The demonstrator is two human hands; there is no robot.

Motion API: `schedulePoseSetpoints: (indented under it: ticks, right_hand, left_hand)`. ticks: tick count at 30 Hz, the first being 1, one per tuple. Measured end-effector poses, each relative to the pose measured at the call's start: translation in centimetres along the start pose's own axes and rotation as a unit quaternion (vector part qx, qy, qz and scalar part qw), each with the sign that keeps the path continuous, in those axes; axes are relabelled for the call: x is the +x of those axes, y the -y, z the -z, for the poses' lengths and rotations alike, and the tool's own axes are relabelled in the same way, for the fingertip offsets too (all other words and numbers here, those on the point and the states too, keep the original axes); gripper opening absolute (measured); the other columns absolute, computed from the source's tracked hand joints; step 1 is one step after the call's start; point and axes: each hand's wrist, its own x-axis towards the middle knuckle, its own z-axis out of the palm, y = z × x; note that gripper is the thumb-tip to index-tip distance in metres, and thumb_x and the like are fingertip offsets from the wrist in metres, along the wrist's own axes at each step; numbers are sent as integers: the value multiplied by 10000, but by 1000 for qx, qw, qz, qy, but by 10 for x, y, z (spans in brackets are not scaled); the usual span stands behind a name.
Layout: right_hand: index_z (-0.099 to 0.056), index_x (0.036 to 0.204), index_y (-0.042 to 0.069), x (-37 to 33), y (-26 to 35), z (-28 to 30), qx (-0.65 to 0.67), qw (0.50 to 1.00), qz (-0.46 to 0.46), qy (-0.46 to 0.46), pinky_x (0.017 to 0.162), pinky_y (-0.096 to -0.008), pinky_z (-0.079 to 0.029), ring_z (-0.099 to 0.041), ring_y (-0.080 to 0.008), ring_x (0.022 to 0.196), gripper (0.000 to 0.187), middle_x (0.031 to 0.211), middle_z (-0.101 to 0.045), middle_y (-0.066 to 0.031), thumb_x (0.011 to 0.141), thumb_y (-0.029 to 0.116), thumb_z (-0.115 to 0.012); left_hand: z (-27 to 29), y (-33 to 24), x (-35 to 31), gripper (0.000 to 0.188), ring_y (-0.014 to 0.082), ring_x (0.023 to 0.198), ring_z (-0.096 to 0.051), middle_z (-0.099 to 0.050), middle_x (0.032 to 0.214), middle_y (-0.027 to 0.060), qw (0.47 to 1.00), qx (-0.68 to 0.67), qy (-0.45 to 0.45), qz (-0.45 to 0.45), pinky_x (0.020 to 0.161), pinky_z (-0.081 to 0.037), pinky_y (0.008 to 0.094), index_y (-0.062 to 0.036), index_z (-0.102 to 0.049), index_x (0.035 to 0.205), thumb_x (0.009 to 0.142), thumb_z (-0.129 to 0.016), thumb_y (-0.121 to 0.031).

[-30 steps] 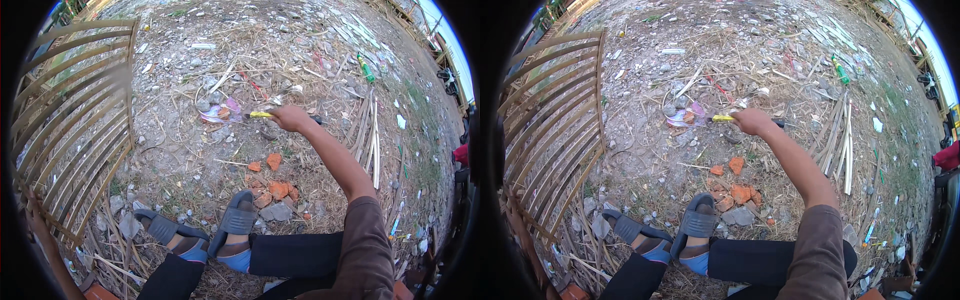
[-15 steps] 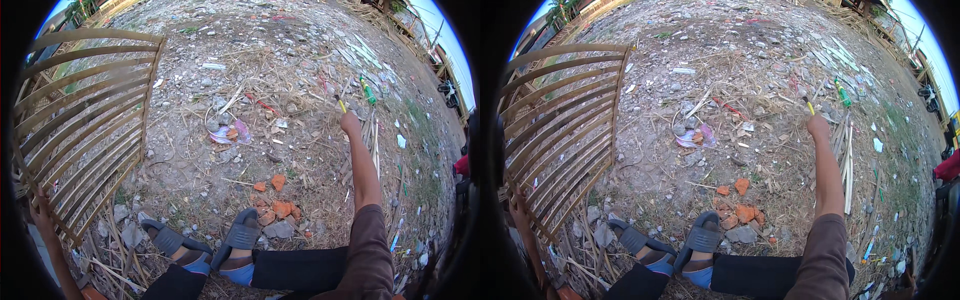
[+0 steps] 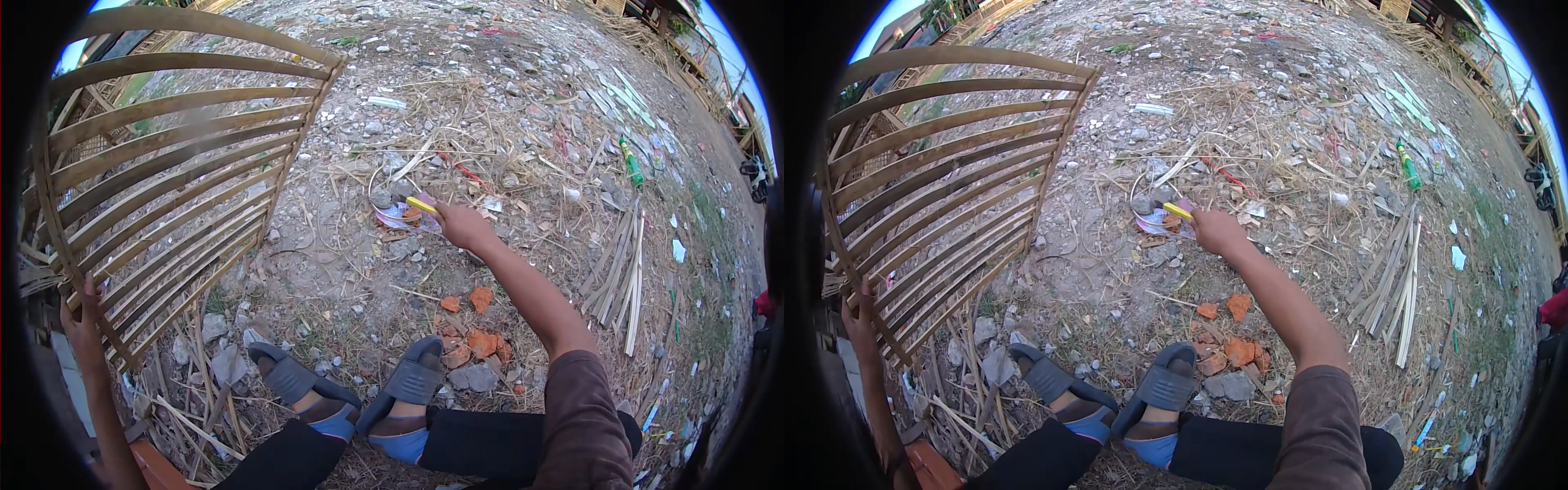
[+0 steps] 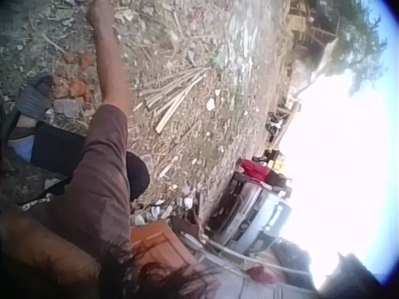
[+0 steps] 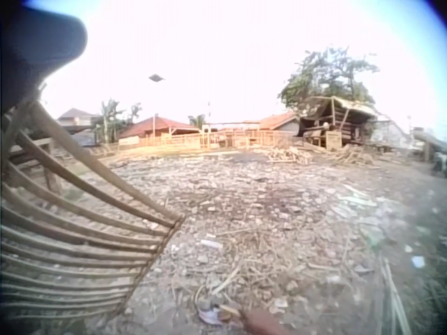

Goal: The person assembles a bamboo lattice structure on the ground, hammering small wooden slats into a rectangular frame and arranging thin bamboo strips into a star shape.

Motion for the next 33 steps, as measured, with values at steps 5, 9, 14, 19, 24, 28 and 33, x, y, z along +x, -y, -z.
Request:
schedulePoseSetpoints:
  ticks: [5, 9, 14, 19, 24, 28, 33]
  right_hand:
    - [-595, 1071, 108, -26, -83, 22, -130, 990, -60, 1, 712, -519, -524, -675, -392, 839, 251, 894, -691, -178, 978, 312, -480]
    - [-606, 1056, 69, -25, -177, 40, -144, 963, -184, -132, 672, -548, -504, -662, -417, 756, 309, 841, -683, -203, 990, 336, -465]
    - [-592, 1055, 28, -26, -320, 107, 84, 889, -413, -176, 721, -553, -509, -659, -447, 823, 305, 876, -658, -293, 977, 296, -470]
    - [-556, 1047, 14, -94, -254, 106, -5, 929, -308, -206, 673, -532, -511, -662, -413, 774, 277, 805, -647, -260, 960, 270, -496]
    - [-545, 1048, 31, -190, -175, 119, -226, 955, -181, -68, 676, -523, -515, -663, -400, 771, 254, 814, -668, -205, 950, 263, -522]
    - [-578, 1021, 23, -251, -124, 134, -211, 966, -150, 25, 676, -511, -528, -679, -384, 768, 207, 813, -683, -199, 915, 192, -522]
    - [-569, 1007, 44, -349, -113, 149, -190, 962, -193, 17, 661, -518, -513, -656, -404, 733, 223, 773, -663, -198, 939, 254, -532]
  left_hand:
    - [6, 15, -15, 530, 183, 1051, -588, -616, 1139, 87, 999, -22, -35, 19, 970, -422, 350, -30, -569, 1312, 971, -607, -434]
    - [18, 25, -11, 530, 189, 1066, -586, -611, 1101, 81, 1000, -5, -11, -1, 965, -425, 359, -32, -567, 1322, 984, -581, -441]
    - [-15, 23, -15, 518, 180, 1050, -583, -601, 1075, 78, 999, -35, 6, 8, 932, -434, 349, -27, -592, 1286, 987, -570, -451]
    - [-11, -22, -23, 462, 145, 915, -570, -631, 982, 59, 999, 29, -21, 41, 849, -439, 305, -22, -625, 1211, 957, -638, -407]
    - [-25, -65, -26, 370, 138, 865, -603, -669, 949, 75, 997, 16, 42, -62, 791, -470, 301, 4, -643, 1127, 930, -693, -306]
    - [-41, -120, -47, 328, 155, 860, -659, -696, 923, 114, 985, 12, 76, -156, 781, -503, 321, 44, -635, 1094, 929, -688, -233]
    - [-81, -186, -49, 288, 292, 801, -697, -710, 885, 154, 942, 51, 114, -312, 710, -513, 372, -18, -653, 1039, 879, -712, -251]
